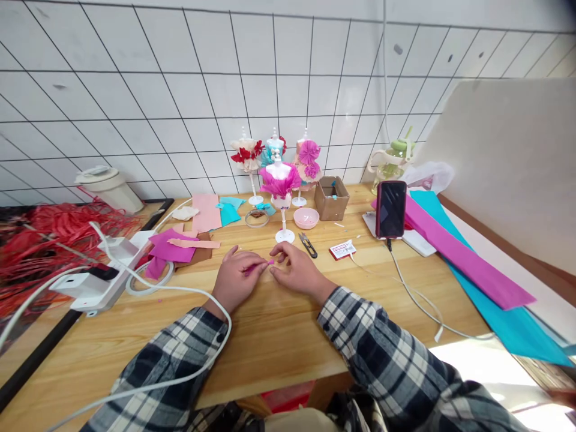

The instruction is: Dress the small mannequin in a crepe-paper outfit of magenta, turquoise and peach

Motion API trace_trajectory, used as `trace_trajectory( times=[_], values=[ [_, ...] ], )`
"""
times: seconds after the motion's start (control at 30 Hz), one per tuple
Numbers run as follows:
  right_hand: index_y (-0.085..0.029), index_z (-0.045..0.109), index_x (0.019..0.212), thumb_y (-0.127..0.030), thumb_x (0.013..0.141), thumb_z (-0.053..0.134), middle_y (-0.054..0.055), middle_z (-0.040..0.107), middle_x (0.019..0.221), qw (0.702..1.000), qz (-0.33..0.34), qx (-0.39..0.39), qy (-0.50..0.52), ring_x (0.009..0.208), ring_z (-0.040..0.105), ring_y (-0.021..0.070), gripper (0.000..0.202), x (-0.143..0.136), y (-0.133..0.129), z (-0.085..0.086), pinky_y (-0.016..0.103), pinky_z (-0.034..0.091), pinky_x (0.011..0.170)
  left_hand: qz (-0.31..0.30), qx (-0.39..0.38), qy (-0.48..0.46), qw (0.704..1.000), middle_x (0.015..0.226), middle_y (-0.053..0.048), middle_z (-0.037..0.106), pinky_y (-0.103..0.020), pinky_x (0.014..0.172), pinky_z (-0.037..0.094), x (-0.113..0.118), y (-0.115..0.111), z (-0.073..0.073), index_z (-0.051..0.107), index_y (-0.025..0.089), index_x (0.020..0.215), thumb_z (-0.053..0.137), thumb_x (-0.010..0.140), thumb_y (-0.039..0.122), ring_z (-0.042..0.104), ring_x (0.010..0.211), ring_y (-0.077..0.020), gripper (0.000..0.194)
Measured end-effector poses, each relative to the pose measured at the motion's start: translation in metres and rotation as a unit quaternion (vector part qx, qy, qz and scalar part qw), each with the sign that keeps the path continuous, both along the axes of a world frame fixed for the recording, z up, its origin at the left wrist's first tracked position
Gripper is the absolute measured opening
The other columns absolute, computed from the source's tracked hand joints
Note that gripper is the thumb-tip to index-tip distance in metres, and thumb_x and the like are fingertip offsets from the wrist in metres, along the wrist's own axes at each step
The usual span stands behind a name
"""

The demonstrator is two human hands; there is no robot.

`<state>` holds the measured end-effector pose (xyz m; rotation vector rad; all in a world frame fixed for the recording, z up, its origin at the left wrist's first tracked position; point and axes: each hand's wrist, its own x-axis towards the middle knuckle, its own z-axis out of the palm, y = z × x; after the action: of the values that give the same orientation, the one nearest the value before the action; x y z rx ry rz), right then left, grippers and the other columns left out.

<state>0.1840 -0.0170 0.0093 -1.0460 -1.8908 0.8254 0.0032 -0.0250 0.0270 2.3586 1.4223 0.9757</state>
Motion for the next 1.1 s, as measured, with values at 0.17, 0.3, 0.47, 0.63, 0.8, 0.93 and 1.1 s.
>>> trace_trajectory(
  times=[0.17, 0.3, 0.47, 0.63, 0.8, 0.93, 1.1],
  values=[
    [-0.017, 0.06, 0.09, -0.033, 0.07, 0.067, 0.0, 0.063, 0.075, 0.959, 0.052, -0.211, 0.181, 0.065, 0.057, 0.0105, 0.027, -0.006, 0.005, -0.007, 0.024, 0.045, 0.061, 0.058, -0.083, -0.172, 0.98, 0.086, -0.006, 0.073, -0.032, 0.078, 0.05, -0.008, 0.007, -0.009, 0.072, 0.018, 0.084, 0.061, 0.079, 0.039, 0.066, 0.081, -0.0199, 0.024],
    [-0.017, 0.06, 0.079, -0.035, 0.07, 0.067, -0.002, 0.06, 0.067, 0.949, 0.041, -0.235, 0.207, 0.057, 0.052, 0.0094, 0.021, -0.01, 0.007, -0.01, 0.021, 0.042, 0.053, 0.036, -0.103, -0.192, 0.975, 0.087, -0.005, 0.073, -0.03, 0.078, 0.05, -0.009, 0.007, -0.013, 0.072, 0.018, 0.084, 0.062, 0.078, 0.039, 0.066, 0.084, -0.0201, 0.023],
    [-0.018, 0.058, 0.077, -0.024, 0.075, 0.06, -0.003, 0.057, 0.07, 0.982, 0.013, -0.157, 0.107, 0.056, 0.05, 0.0077, 0.007, -0.005, 0.009, -0.009, 0.019, 0.04, 0.052, -0.066, -0.057, -0.093, 0.992, 0.086, -0.004, 0.071, -0.034, 0.087, 0.046, -0.01, 0.008, -0.007, 0.07, 0.019, 0.085, 0.054, 0.085, 0.034, 0.064, 0.084, -0.0189, 0.021],
    [-0.019, 0.058, 0.083, -0.02, 0.081, 0.052, -0.006, 0.054, 0.063, 0.979, 0.124, -0.146, -0.07, 0.05, 0.048, 0.007, 0.006, 0.01, 0.012, -0.01, 0.018, 0.036, 0.049, -0.187, 0.033, 0.142, 0.971, 0.089, -0.001, 0.069, -0.045, 0.106, 0.023, -0.013, 0.006, 0.008, 0.068, 0.025, 0.088, 0.048, 0.088, 0.026, 0.06, 0.093, -0.0177, 0.02],
    [-0.018, 0.06, 0.084, -0.022, 0.081, 0.06, 0.001, 0.06, 0.084, 0.967, 0.078, 0.097, -0.224, 0.079, 0.053, 0.0131, 0.004, 0.013, 0.008, -0.004, 0.024, 0.04, 0.07, -0.213, 0.004, 0.227, 0.95, 0.085, -0.001, 0.068, -0.043, 0.103, 0.027, -0.007, 0.0, 0.008, 0.068, 0.026, 0.084, 0.046, 0.087, 0.022, 0.06, 0.086, -0.0161, 0.023],
    [-0.018, 0.06, 0.086, -0.026, 0.085, 0.056, 0.004, 0.059, 0.088, 0.928, 0.054, 0.187, -0.318, 0.09, 0.051, 0.0179, 0.008, 0.006, -0.001, 0.008, 0.029, 0.04, 0.079, -0.158, 0.009, 0.238, 0.958, 0.079, -0.003, 0.068, -0.042, 0.097, 0.034, -0.001, -0.001, 0.004, 0.068, 0.023, 0.08, 0.048, 0.084, 0.021, 0.06, 0.082, -0.0182, 0.021],
    [-0.017, 0.061, 0.09, -0.034, 0.092, 0.046, 0.008, 0.06, 0.092, 0.925, -0.021, 0.204, -0.321, 0.096, 0.05, 0.0209, 0.023, -0.004, -0.011, 0.014, 0.031, 0.042, 0.08, -0.002, -0.014, 0.157, 0.988, 0.078, -0.007, 0.069, -0.036, 0.077, 0.044, 0.0, 0.004, -0.003, 0.068, 0.019, 0.074, 0.05, 0.081, 0.026, 0.061, 0.079, -0.0221, 0.02]
  ],
)
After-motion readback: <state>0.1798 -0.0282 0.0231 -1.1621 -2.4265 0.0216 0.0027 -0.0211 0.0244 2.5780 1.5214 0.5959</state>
